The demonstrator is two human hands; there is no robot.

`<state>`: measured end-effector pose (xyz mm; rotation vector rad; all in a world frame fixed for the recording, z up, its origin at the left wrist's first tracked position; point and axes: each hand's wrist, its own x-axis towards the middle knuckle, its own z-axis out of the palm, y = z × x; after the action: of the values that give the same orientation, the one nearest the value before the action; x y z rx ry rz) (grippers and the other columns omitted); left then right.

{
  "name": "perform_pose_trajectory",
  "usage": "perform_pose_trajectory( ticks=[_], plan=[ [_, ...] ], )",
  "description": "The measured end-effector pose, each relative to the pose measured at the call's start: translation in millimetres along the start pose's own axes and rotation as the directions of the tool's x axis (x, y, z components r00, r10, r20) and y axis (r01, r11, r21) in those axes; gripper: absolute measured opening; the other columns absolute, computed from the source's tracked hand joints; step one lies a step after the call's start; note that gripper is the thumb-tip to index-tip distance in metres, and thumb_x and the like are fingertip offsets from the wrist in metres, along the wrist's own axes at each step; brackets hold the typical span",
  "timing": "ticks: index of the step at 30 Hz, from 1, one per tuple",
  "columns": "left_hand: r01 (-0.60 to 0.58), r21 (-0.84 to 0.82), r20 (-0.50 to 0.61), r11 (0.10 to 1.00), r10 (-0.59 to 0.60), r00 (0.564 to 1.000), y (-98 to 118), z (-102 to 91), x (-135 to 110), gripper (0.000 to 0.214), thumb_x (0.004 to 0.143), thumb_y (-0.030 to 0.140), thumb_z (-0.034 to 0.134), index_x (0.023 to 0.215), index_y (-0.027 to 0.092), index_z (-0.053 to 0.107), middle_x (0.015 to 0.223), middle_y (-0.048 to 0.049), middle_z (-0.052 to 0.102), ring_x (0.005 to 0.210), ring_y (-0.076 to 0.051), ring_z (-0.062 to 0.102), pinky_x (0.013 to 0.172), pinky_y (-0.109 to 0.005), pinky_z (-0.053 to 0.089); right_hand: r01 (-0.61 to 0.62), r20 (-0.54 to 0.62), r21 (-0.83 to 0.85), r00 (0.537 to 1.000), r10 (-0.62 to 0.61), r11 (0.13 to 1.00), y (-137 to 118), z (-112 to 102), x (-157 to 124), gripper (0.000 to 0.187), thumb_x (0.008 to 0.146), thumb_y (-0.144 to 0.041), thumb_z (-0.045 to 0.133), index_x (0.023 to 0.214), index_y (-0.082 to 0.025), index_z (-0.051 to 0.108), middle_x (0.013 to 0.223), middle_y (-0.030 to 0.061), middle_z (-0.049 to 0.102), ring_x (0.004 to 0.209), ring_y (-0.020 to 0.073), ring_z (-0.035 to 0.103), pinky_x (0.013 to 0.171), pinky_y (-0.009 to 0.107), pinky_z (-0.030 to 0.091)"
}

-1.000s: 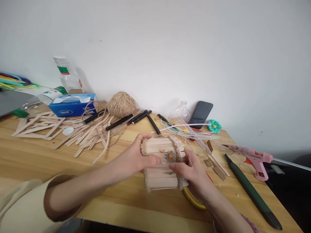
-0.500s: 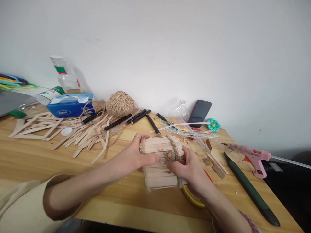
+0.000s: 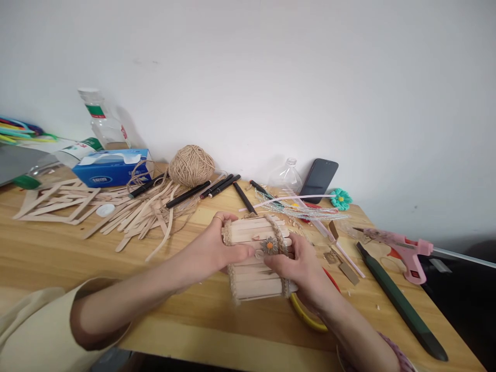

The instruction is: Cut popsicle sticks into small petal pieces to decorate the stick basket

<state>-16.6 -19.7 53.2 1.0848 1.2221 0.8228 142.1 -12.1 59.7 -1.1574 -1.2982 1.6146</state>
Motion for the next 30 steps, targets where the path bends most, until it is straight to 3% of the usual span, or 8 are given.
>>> perform_pose_trajectory(
  ticks=[3, 7, 11, 15, 20, 30],
  plan=[
    [0.006, -0.017, -0.021, 1.000, -0.006, 1.000, 0.6, 0.7, -0.5, 0.060, 0.062, 0.035, 0.069, 0.108, 0.020, 0.033, 0.100, -0.0065, 0.058, 0.094, -0.024, 0.057, 0.073, -0.032, 0.046, 0.016, 0.040, -0.047, 0.999, -0.014, 0.999, 2.1, -1.1, 2.5, 0.019, 0.055, -0.017, 0.067, 0.074, -0.017, 0.066, 0.063, -0.0008, 0.066, 0.058, 0.0142, 0.058, 0.054, 0.022, 0.048],
    [0.003, -0.032, -0.060, 0.999, -0.005, 0.998, 0.9, 1.0, -1.1, 0.058, 0.059, 0.033, 0.070, 0.105, 0.020, 0.037, 0.091, -0.0041, 0.061, 0.087, -0.024, 0.059, 0.067, -0.031, 0.046, 0.024, -0.022, -0.086, 0.999, -0.026, 0.996, 4.3, -3.1, 4.6, 0.016, 0.056, -0.017, 0.063, 0.072, -0.016, 0.065, 0.060, -0.0011, 0.063, 0.053, 0.0124, 0.054, 0.050, 0.021, 0.044],
    [-0.012, -0.057, -0.082, 0.998, 0.007, 0.997, 0.7, 0.9, -0.6, 0.056, 0.057, 0.031, 0.073, 0.102, 0.020, 0.040, 0.086, -0.0027, 0.061, 0.084, -0.023, 0.059, 0.064, -0.028, 0.046, 0.014, -0.010, -0.049, 1.000, -0.014, 0.999, 3.4, -2.6, 2.7, 0.010, 0.053, -0.015, 0.060, 0.063, -0.016, 0.061, 0.052, -0.0051, 0.055, 0.046, 0.0082, 0.044, 0.043, 0.018, 0.035],
    [-0.005, -0.078, -0.097, 0.997, -0.003, 0.995, 0.3, 1.0, -0.7, 0.055, 0.057, 0.029, 0.073, 0.101, 0.020, 0.041, 0.085, -0.0030, 0.062, 0.080, -0.022, 0.060, 0.060, -0.027, 0.046, -0.003, -0.064, -0.030, 0.998, 0.001, 1.000, 1.6, 0.6, -0.3, 0.012, 0.055, -0.019, 0.063, 0.066, -0.016, 0.060, 0.056, -0.0042, 0.057, 0.050, 0.0094, 0.047, 0.048, 0.020, 0.038],
    [-0.017, -0.106, -0.114, 0.994, 0.005, 0.993, -2.0, 0.5, 0.1, 0.056, 0.055, 0.029, 0.075, 0.100, 0.020, 0.043, 0.083, -0.0034, 0.064, 0.075, -0.021, 0.060, 0.058, -0.027, 0.046, 0.014, -0.030, -0.020, 0.999, -0.014, 1.000, 0.0, 0.3, -0.2, 0.005, 0.055, -0.018, 0.059, 0.060, -0.016, 0.058, 0.052, -0.0062, 0.052, 0.047, 0.0067, 0.041, 0.045, 0.019, 0.033],
    [0.000, -0.132, -0.108, 0.991, -0.014, 0.994, 1.4, 0.5, -2.0, 0.055, 0.056, 0.029, 0.073, 0.100, 0.020, 0.041, 0.086, -0.0029, 0.063, 0.077, -0.020, 0.060, 0.059, -0.027, 0.047, 0.032, 0.007, -0.073, 0.999, -0.032, 0.997, 2.1, -4.6, 4.6, 0.007, 0.057, -0.017, 0.062, 0.063, -0.016, 0.062, 0.058, -0.0029, 0.060, 0.051, 0.0088, 0.046, 0.048, 0.020, 0.037]
  ],
)
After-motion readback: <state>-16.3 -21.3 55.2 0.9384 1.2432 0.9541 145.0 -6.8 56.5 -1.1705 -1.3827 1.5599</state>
